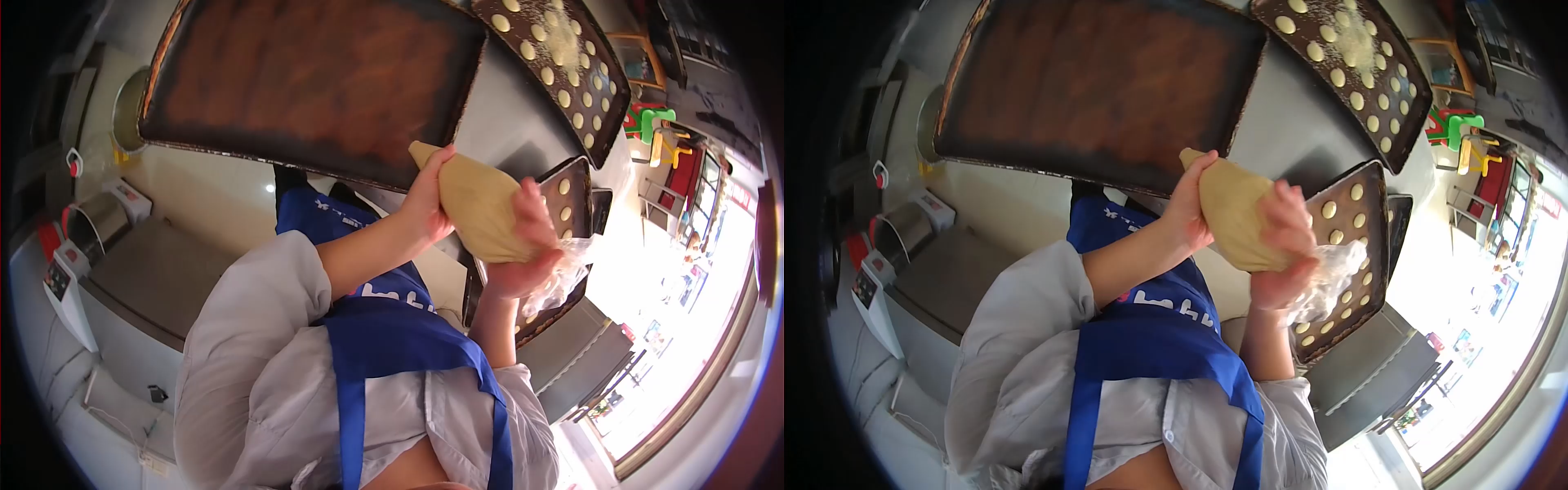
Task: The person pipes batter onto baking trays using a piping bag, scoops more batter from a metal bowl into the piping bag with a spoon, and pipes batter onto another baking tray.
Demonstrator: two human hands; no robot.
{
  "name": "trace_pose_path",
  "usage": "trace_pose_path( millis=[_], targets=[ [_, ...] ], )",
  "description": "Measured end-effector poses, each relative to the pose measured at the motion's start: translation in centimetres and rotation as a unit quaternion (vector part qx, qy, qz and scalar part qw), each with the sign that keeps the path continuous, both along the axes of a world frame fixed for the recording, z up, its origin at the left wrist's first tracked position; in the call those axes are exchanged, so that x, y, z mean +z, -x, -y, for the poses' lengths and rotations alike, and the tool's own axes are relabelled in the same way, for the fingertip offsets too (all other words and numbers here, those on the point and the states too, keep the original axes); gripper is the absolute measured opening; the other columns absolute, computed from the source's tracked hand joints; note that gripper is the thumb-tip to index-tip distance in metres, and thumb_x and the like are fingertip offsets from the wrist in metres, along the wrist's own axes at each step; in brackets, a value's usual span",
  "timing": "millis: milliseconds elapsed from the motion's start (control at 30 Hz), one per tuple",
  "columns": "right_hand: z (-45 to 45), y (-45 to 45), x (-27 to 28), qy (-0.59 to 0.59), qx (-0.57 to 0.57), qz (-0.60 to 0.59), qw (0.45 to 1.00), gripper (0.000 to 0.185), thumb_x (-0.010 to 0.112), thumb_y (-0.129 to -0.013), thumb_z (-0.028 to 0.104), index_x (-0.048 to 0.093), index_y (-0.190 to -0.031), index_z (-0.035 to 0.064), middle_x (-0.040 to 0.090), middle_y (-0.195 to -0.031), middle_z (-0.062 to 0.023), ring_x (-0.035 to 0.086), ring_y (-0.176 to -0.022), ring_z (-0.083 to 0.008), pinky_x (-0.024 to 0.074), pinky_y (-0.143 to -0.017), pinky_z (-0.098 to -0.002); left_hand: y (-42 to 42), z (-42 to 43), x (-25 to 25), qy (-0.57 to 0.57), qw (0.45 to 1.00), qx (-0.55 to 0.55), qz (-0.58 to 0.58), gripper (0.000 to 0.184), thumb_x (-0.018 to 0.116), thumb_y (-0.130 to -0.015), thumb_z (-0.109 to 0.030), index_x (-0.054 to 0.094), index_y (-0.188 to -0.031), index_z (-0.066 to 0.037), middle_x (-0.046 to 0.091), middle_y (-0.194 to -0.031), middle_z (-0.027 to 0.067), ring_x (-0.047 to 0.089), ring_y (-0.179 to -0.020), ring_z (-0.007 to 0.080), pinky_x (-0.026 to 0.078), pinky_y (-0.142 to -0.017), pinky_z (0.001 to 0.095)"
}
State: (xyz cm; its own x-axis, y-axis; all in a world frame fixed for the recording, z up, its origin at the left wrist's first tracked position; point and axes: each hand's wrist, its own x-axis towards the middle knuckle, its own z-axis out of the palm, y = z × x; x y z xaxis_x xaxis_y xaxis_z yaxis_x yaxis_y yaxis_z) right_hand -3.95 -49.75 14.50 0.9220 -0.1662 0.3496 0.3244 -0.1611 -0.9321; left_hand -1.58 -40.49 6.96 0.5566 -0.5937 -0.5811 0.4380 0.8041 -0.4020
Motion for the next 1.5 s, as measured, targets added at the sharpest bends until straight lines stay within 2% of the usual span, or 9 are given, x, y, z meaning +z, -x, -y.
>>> trace_pose_path(
  millis=[100, 167, 200, 400, 833, 933, 1100, 1333, 1500],
  targets=[
    [0.8, -1.2, -0.7, 0.058, -0.027, -0.011, 0.998, 0.057, 0.017, -0.1, 0.043, 0.04, -0.059, 0.0098, 0.06, -0.069, -0.0124, 0.058, -0.089, -0.0291, 0.0297, -0.106, -0.0459, -0.2, 0.5, -0.9, -0.024, 0.999, 0.02, -0.01, 0.034, 0.058, -0.087, -0.039, 0.054, -0.099, -0.008, 0.062, -0.095, 0.0057, 0.062, -0.092, 0.0193, 0.053, -0.081, 0.0347],
    [2.1, -1.3, -1.7, -0.089, 0.052, -0.086, 0.991, 0.056, 0.018, -0.1, 0.04, 0.035, -0.055, 0.0116, 0.053, -0.058, -0.0097, 0.056, -0.079, -0.0249, 0.0317, -0.104, -0.0443, -0.5, 0.8, -1.8, -0.029, 0.999, 0.023, -0.027, 0.034, 0.058, -0.087, -0.04, 0.053, -0.099, -0.008, 0.062, -0.095, 0.0058, 0.062, -0.092, 0.0189, 0.053, -0.081, 0.0342],
    [1.1, -1.7, -1.7, -0.094, 0.001, -0.094, 0.991, 0.055, 0.018, -0.1, 0.037, 0.03, -0.052, 0.0141, 0.045, -0.05, -0.0065, 0.052, -0.07, -0.021, 0.0348, -0.102, -0.0425, -0.4, 1.0, -2.3, -0.035, 0.998, 0.018, -0.04, 0.035, 0.058, -0.087, -0.04, 0.053, -0.099, -0.008, 0.061, -0.095, 0.0058, 0.062, -0.091, 0.0186, 0.053, -0.081, 0.0338],
    [0.1, -2.6, -3.0, -0.055, 0.002, -0.087, 0.995, 0.05, 0.018, -0.099, 0.028, 0.026, -0.052, 0.0157, 0.039, -0.048, -0.0033, 0.046, -0.064, -0.0188, 0.0381, -0.094, -0.0402, -0.5, 0.6, -3.7, -0.013, 0.999, 0.032, -0.023, 0.036, 0.058, -0.087, -0.041, 0.052, -0.097, -0.007, 0.061, -0.093, 0.0057, 0.062, -0.088, 0.0173, 0.053, -0.08, 0.0323],
    [0.1, -2.4, -3.3, -0.046, -0.016, -0.123, 0.991, 0.049, 0.024, -0.097, 0.028, 0.023, -0.05, 0.0169, 0.034, -0.044, -0.002, 0.039, -0.056, -0.0162, 0.0397, -0.087, -0.0355, 0.1, 0.7, -4.4, -0.02, 0.997, 0.018, -0.071, 0.035, 0.054, -0.089, -0.041, 0.055, -0.094, -0.007, 0.062, -0.091, 0.0068, 0.063, -0.088, 0.0191, 0.052, -0.081, 0.0344],
    [0.1, -2.6, -3.3, -0.014, -0.012, -0.137, 0.99, 0.048, 0.026, -0.097, 0.029, 0.024, -0.05, 0.0164, 0.033, -0.044, -0.0023, 0.04, -0.054, -0.0165, 0.0403, -0.085, -0.0358, 0.2, 0.7, -4.6, 0.01, 0.999, 0.035, -0.036, 0.034, 0.059, -0.087, -0.039, 0.052, -0.096, -0.007, 0.06, -0.092, 0.0049, 0.061, -0.087, 0.0158, 0.053, -0.079, 0.0309],
    [-2.0, -3.1, -2.7, 0.015, -0.056, -0.041, 0.997, 0.047, 0.024, -0.096, 0.03, 0.027, -0.051, 0.015, 0.033, -0.044, -0.0023, 0.042, -0.055, -0.0169, 0.0408, -0.084, -0.0371, -1.5, -0.9, -3.8, 0.03, 0.999, 0.012, -0.038, 0.032, 0.06, -0.086, -0.036, 0.052, -0.096, -0.007, 0.061, -0.091, 0.0054, 0.062, -0.085, 0.0166, 0.053, -0.077, 0.031],
    [-3.6, -4.4, -2.8, -0.08, 0.099, -0.059, 0.99, 0.049, 0.022, -0.096, 0.029, 0.028, -0.05, 0.0165, 0.035, -0.043, -0.0019, 0.039, -0.053, -0.0154, 0.0395, -0.081, -0.0344, -1.2, -4.3, -2.5, -0.069, 0.992, 0.1, -0.035, 0.034, 0.06, -0.086, -0.037, 0.052, -0.098, -0.006, 0.061, -0.091, 0.0062, 0.063, -0.087, 0.0177, 0.053, -0.079, 0.0321],
    [-5.2, -5.0, -3.6, -0.016, 0.096, -0.083, 0.992, 0.048, 0.024, -0.096, 0.028, 0.026, -0.05, 0.0164, 0.034, -0.043, -0.0017, 0.035, -0.052, -0.0149, 0.0385, -0.077, -0.0333, -1.5, -5.4, -3.7, -0.028, 0.995, 0.088, -0.025, 0.037, 0.055, -0.088, -0.04, 0.052, -0.099, -0.005, 0.062, -0.093, 0.007, 0.062, -0.09, 0.0187, 0.051, -0.083, 0.0332]
  ],
)
